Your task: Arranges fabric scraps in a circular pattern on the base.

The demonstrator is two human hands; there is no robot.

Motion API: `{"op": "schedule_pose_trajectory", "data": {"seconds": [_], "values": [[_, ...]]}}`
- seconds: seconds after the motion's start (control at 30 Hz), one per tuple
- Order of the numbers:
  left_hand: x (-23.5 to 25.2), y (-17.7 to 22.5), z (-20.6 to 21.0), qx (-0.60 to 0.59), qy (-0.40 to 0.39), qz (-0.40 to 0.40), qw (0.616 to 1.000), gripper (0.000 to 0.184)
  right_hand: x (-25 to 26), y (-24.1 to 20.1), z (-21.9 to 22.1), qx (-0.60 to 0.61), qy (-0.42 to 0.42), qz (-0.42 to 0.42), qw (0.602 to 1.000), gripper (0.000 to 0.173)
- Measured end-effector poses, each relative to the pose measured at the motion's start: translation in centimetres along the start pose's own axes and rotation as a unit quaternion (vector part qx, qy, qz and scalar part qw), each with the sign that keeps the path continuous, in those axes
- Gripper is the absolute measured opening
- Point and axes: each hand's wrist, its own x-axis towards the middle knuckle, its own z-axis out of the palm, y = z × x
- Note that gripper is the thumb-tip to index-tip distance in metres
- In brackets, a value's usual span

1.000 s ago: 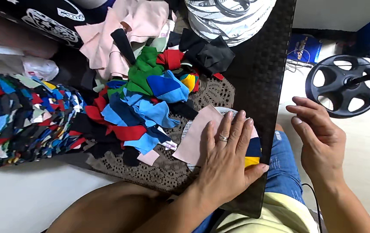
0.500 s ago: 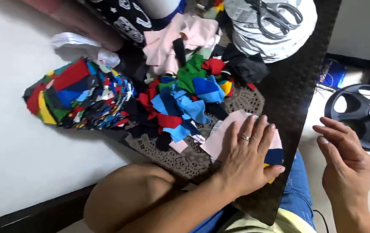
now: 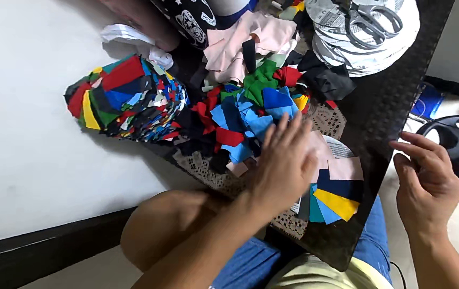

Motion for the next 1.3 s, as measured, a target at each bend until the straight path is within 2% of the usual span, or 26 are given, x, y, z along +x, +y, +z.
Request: {"op": "schedule_pose_trajectory", "data": {"seconds": [0.13,0.3,0.53,0.7,0.8,0.87,0.93,1.0,1.1,1.2,1.3], "values": [[-2.0,3.0,3.9,0.065,-0.019,0.028,0.997,0.072,0.5,-0.1,0.8,-0.055,-0.007,-0.029,0.998,0.024],[-1.3,2.5,4.3,0.068,-0.078,0.03,0.994,0.084,1.4,-0.5,2.0,-0.087,-0.011,-0.066,0.994,0.024],[-1.4,0.0,3.3,0.056,-0.134,0.174,0.974,0.086,2.8,-0.9,3.0,-0.079,-0.013,-0.072,0.994,0.025],[-1.6,0.2,2.7,0.031,-0.12,0.167,0.978,0.08,3.5,-0.7,4.2,-0.101,-0.037,-0.065,0.992,0.029],[-1.5,0.8,1.0,-0.013,-0.104,0.157,0.982,0.081,3.5,-0.9,4.3,-0.125,-0.043,-0.074,0.989,0.03],[-0.7,1.1,-2.3,-0.021,-0.125,0.119,0.985,0.072,3.5,-0.9,4.3,-0.133,-0.046,-0.076,0.987,0.03],[0.4,0.5,-6.7,-0.029,-0.106,0.055,0.992,0.052,3.6,-1.1,4.3,-0.141,-0.046,-0.081,0.986,0.03],[1.0,-1.9,-11.0,-0.029,-0.011,-0.005,1.0,0.037,3.5,-1.2,4.3,-0.142,-0.048,-0.082,0.985,0.03],[0.6,-6.8,-16.9,-0.017,0.131,-0.108,0.985,0.033,3.5,-1.2,4.2,-0.145,-0.052,-0.077,0.985,0.029],[-1.7,-10.9,-19.4,-0.054,0.2,-0.201,0.958,0.029,3.4,-1.3,4.2,-0.15,-0.057,-0.073,0.984,0.029],[-4.0,-12.7,-18.6,-0.07,0.176,-0.252,0.949,0.023,3.4,-1.5,4.3,-0.153,-0.062,-0.069,0.984,0.028]]}}
